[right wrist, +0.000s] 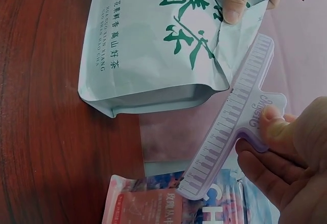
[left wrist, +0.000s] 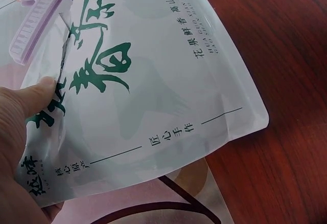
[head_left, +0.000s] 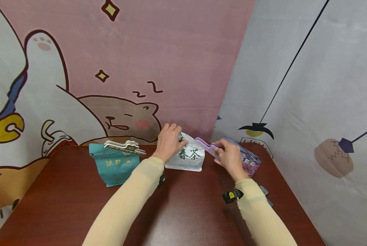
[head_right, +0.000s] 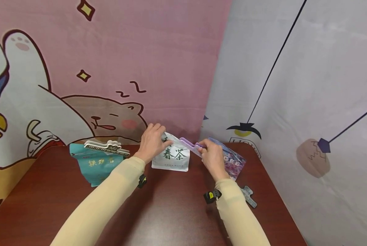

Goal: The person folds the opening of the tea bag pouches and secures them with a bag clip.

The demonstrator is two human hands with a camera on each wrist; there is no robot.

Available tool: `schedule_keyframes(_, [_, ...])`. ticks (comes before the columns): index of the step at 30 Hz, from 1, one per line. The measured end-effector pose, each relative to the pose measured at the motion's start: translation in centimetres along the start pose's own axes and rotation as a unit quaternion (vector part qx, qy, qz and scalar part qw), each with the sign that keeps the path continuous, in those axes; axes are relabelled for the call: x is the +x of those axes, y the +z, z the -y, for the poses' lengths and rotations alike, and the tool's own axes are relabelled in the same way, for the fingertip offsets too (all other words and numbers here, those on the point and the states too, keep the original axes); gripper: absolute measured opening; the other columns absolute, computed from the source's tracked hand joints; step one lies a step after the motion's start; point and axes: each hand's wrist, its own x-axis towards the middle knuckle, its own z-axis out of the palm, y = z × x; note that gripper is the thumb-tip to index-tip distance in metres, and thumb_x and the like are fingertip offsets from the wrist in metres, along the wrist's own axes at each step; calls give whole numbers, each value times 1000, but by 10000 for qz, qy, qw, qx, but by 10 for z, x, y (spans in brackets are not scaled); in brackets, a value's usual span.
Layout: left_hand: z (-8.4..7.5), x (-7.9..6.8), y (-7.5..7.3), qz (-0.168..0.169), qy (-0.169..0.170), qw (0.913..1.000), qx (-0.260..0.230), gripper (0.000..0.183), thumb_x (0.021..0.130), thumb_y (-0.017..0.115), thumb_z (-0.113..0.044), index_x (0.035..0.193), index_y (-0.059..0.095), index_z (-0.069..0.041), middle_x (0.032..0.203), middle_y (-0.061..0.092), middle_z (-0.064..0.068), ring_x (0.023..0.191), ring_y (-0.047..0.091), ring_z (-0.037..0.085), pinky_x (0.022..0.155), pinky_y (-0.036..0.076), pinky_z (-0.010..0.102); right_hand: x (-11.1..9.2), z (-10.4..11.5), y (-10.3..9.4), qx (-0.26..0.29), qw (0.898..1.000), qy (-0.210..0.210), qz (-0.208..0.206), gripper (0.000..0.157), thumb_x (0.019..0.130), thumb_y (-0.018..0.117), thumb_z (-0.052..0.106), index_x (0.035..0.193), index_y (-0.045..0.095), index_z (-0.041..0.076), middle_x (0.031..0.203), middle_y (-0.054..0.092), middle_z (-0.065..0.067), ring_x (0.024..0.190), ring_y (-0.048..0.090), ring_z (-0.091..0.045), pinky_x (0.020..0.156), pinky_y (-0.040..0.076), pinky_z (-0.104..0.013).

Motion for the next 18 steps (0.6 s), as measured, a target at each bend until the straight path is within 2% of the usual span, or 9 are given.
schedule_keyframes(10, [0,0,0,101,-73,9999,20,44,85,84,-45,97,63,-9,93,58,5,89,49,27,81,44,37,7,1,2,-41,9999,-147,-63,10,93,72,4,99,80,8,93,78,-14,83,68,-32,77,55,-49])
schedule_keyframes(18, [-1,0,-1,178,-110,9998,-17,44,85,84,-46,96,63,-8,92,58,5,88,49,27,80,44,37,12,9,4,-8,9999,-159,52,11,93,71,4,97,80,8,89,78,-11,77,67,-28,70,48,-39])
